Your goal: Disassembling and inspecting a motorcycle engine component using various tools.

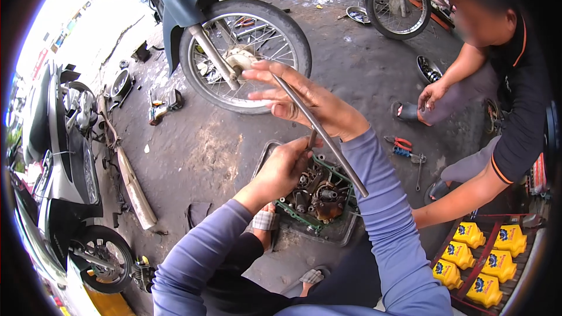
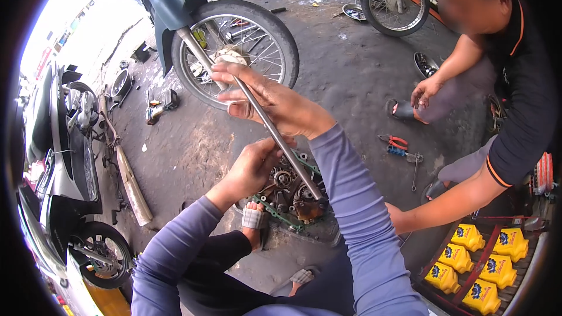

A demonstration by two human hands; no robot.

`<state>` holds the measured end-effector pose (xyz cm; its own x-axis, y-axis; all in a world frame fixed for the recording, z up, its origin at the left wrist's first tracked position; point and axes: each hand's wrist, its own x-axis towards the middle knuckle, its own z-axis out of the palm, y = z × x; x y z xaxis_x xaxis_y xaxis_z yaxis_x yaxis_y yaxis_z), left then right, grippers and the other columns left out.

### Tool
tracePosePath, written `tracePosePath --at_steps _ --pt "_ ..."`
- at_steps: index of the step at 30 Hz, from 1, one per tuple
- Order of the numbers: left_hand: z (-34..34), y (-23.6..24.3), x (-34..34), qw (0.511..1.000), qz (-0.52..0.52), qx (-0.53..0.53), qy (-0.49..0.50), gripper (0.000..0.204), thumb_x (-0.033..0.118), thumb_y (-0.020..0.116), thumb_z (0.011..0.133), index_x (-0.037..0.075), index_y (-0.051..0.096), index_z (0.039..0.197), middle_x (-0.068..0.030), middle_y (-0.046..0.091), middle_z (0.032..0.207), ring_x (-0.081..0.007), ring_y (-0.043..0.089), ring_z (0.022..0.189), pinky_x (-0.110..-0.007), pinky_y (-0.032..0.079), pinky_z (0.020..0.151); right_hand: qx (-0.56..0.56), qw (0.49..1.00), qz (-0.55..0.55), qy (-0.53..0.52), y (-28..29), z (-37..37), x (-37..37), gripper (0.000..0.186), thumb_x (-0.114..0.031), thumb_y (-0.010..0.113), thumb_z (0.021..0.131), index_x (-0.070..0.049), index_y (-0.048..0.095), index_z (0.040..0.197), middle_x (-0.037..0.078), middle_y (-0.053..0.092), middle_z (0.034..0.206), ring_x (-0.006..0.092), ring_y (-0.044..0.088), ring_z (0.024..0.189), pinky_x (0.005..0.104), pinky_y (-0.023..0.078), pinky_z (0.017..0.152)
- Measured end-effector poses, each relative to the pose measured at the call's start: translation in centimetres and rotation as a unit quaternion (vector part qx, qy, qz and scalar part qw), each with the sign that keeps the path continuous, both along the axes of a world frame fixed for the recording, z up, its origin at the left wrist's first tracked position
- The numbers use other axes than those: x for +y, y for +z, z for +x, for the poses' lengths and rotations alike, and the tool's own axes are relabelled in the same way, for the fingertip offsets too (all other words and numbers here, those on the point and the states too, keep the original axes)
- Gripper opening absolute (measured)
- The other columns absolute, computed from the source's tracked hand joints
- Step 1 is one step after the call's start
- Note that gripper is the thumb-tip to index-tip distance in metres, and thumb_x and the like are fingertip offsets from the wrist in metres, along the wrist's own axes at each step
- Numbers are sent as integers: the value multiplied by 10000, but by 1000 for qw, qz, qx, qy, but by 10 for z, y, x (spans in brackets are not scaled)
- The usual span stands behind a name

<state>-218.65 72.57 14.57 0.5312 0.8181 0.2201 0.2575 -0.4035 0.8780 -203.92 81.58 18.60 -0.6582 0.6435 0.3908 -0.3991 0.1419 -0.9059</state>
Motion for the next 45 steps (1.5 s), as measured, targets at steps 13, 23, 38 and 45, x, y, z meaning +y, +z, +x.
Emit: tracePosePath --at_steps 13,23,38,45 --pt "28 -13 12 977 208 -18 36 133 -44 615 837 -16 665 956 -161 684 784 -399 673 770 -377 541 738 -169 891 163 -390 -13 39 -96 156 -84 728 835 12 668 943 64 612 834 102 593 754 285 474 642" --pt "2 -32 41 990 137 -14 -13 161 11 709 826 -19 664 978 -169 689 844 -252 700 787 -347 543 729 -200 895 130 -376 -9 27 -87 141 -27 694 872 9 667 1006 15 650 811 64 588 699 240 501 625" --pt "-19 -40 72 945 -37 -200 -256 131 -21 633 899 -47 594 1021 -113 694 908 -252 702 928 -351 552 802 -182 886 70 -421 5 -3 -83 192 -23 690 878 26 659 1062 33 690 921 85 636 815 250 535 721" --pt "-24 -43 80 979 119 -30 -163 87 -11 652 902 -13 640 988 -30 675 754 -120 694 820 -292 555 767 -237 865 36 -441 5 -7 -94 202 -72 690 904 23 643 1076 39 691 910 90 632 802 254 523 656"
